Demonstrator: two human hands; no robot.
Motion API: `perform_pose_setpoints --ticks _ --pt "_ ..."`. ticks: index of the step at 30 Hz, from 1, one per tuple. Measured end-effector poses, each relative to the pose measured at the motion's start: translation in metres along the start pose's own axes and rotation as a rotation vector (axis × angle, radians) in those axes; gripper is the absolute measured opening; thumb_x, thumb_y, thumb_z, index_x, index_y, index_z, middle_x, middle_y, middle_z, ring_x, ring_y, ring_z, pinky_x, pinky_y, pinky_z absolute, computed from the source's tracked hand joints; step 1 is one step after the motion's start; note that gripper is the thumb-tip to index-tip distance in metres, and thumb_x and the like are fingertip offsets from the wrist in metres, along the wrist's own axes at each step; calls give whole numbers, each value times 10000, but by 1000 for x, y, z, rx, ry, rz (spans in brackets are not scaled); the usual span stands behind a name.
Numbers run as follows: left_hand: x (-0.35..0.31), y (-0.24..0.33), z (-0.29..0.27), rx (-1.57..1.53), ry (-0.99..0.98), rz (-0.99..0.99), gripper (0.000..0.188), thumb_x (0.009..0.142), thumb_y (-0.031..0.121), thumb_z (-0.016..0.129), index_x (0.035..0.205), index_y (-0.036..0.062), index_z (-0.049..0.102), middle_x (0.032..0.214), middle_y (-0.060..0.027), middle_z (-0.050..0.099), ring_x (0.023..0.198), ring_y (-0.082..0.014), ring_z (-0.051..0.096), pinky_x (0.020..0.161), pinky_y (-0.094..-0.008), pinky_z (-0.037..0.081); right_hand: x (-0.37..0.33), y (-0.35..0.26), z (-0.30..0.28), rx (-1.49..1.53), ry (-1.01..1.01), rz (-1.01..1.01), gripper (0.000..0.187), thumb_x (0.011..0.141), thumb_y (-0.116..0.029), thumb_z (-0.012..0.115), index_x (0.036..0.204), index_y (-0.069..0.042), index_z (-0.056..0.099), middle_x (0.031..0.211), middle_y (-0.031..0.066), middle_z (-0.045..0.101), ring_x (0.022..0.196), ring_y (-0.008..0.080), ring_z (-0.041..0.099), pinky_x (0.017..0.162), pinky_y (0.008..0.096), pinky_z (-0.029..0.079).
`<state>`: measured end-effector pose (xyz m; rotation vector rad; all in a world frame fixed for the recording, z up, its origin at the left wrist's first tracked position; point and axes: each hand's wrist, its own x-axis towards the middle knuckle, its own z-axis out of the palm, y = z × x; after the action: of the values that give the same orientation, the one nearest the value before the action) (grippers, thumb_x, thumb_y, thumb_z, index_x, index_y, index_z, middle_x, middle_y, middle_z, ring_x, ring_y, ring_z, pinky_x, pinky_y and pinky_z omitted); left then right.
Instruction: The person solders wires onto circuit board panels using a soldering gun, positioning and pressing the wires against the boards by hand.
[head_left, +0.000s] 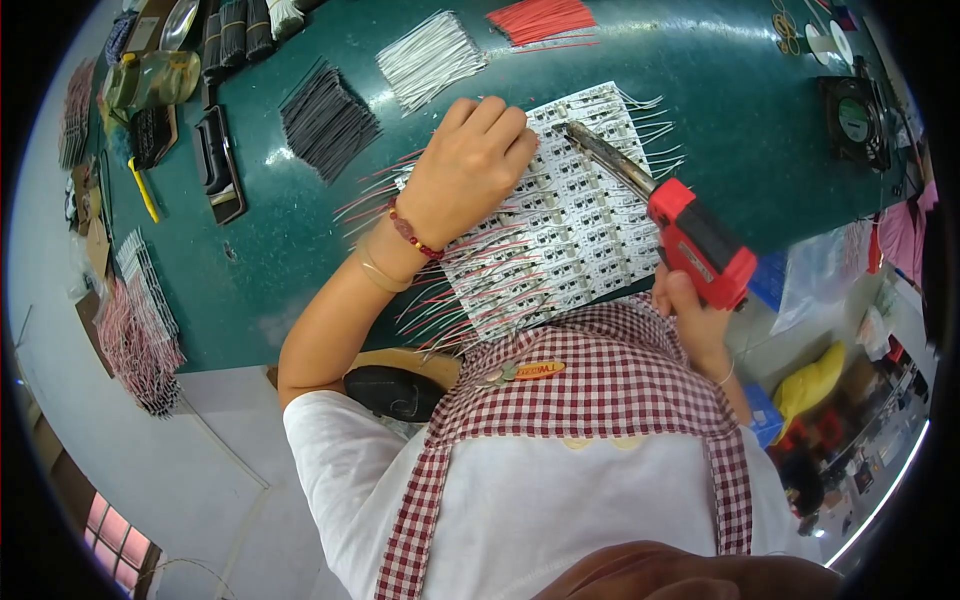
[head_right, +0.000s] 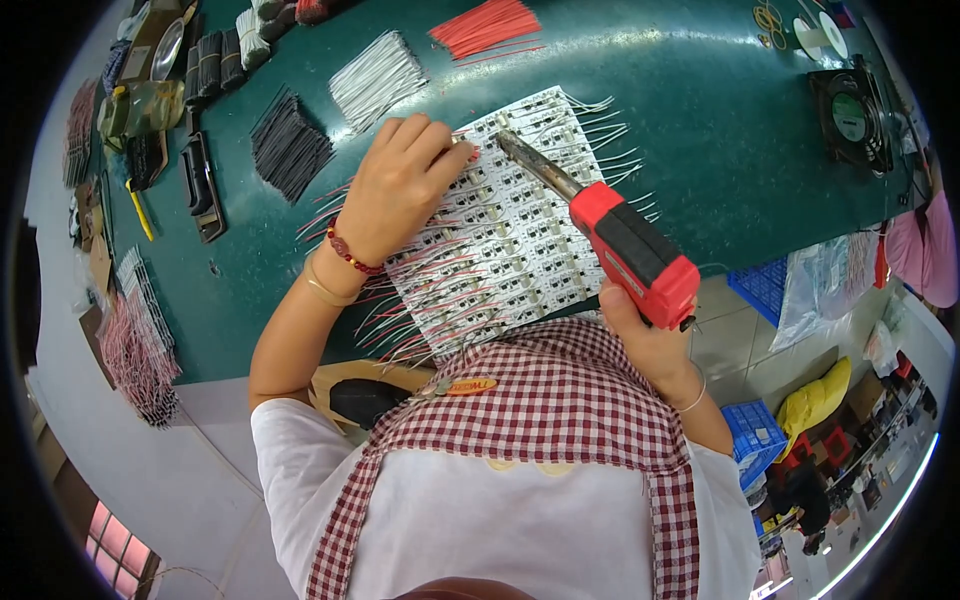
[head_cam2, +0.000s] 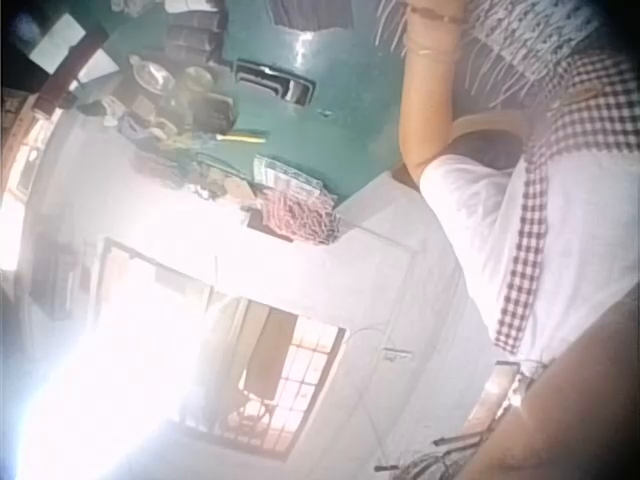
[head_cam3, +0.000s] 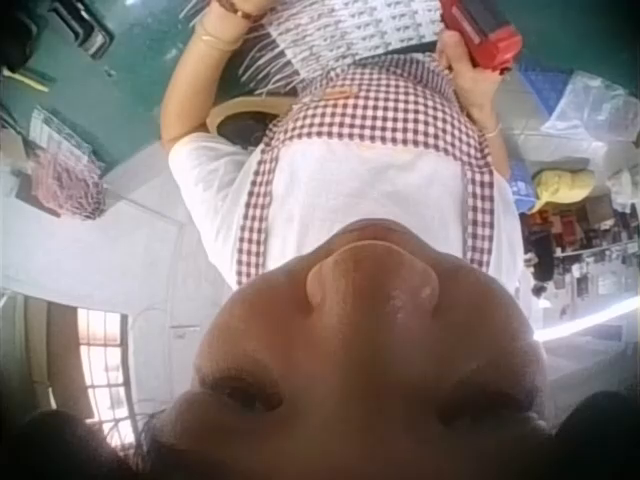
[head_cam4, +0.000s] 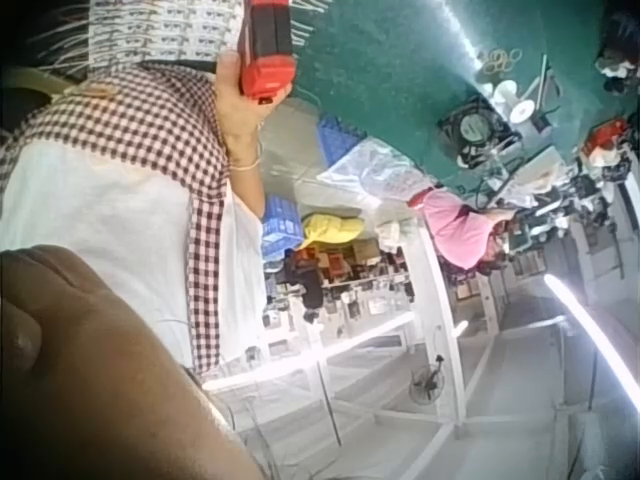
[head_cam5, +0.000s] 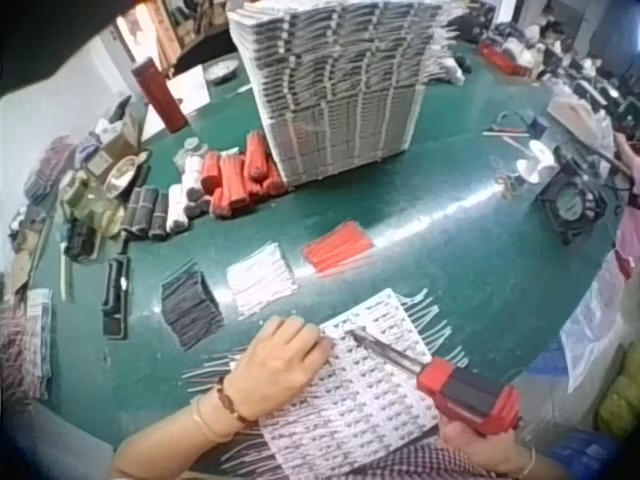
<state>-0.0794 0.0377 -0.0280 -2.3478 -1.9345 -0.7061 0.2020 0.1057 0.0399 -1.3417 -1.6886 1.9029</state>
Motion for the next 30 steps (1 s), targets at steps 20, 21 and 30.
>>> perform_pose_setpoints --ticks 20,21,30 --pt "-2 15 -4 -62 -31 -8 120 755 97 593 854 35 620 853 -54 525 860 -204 517 775 -318 423 -16 38 -17 -52 -3 6 208 837 -111 712 1009 -10 655 862 29 661 755 106 604 685 270 493" --pt "-2 15 -3 -84 -17 -12 147 752 85 600 886 34 631 844 -57 514 839 -211 514 753 -325 418 -16 39 -17 -51 -4 6 208 837 -111 712 1009 -10 655 862 29 661 755 106 604 685 270 493" --pt "1 11 -3 -116 -36 -15 161 746 66 626 905 42 634 839 -55 509 816 -217 512 725 -330 411 -17 28 -17 0 -55 29 184 848 -117 700 989 -9 652 852 35 653 741 103 591 673 260 482"
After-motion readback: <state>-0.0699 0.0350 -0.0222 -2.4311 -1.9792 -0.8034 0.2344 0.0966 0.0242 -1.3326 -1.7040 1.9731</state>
